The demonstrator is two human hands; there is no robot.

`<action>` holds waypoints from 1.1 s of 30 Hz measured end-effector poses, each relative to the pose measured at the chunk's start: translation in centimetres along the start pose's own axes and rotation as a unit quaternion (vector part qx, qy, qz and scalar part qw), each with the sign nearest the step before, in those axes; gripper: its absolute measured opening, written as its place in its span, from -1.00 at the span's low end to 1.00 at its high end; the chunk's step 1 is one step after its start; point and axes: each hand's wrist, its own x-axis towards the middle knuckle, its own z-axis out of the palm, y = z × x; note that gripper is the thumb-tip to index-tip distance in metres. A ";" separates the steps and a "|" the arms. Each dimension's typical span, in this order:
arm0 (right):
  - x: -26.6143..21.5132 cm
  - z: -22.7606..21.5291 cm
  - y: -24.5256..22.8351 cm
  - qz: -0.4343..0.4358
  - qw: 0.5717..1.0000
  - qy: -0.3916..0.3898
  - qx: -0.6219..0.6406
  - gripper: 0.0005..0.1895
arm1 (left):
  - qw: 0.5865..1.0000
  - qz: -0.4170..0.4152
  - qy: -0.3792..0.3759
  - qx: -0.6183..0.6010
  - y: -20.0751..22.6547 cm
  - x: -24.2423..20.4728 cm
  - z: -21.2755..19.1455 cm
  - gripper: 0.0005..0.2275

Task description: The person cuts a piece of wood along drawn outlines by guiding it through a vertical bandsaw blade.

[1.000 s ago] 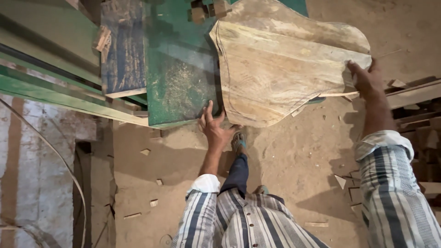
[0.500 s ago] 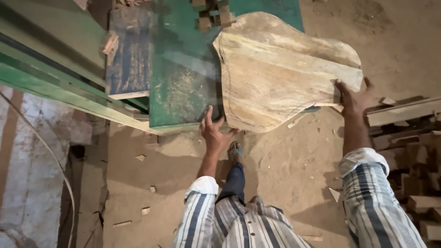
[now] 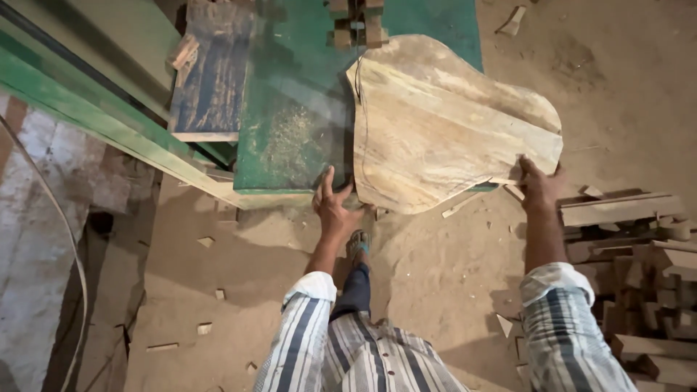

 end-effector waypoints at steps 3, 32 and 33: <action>-0.4 0.1 -0.9 0.041 0.999 -0.008 -0.023 -0.30 | 1.000 -0.016 -0.009 -0.010 0.0 0.0 0.1 -0.31; 3.2 0.7 -0.2 -0.005 0.995 -0.025 -0.096 -0.47 | 0.999 -0.017 0.026 -0.023 2.9 1.3 -0.9 -0.38; 3.1 0.7 0.0 -0.023 0.997 -0.025 -0.068 -0.41 | 0.999 -0.016 0.024 -0.024 3.0 1.3 -1.0 -0.39</action>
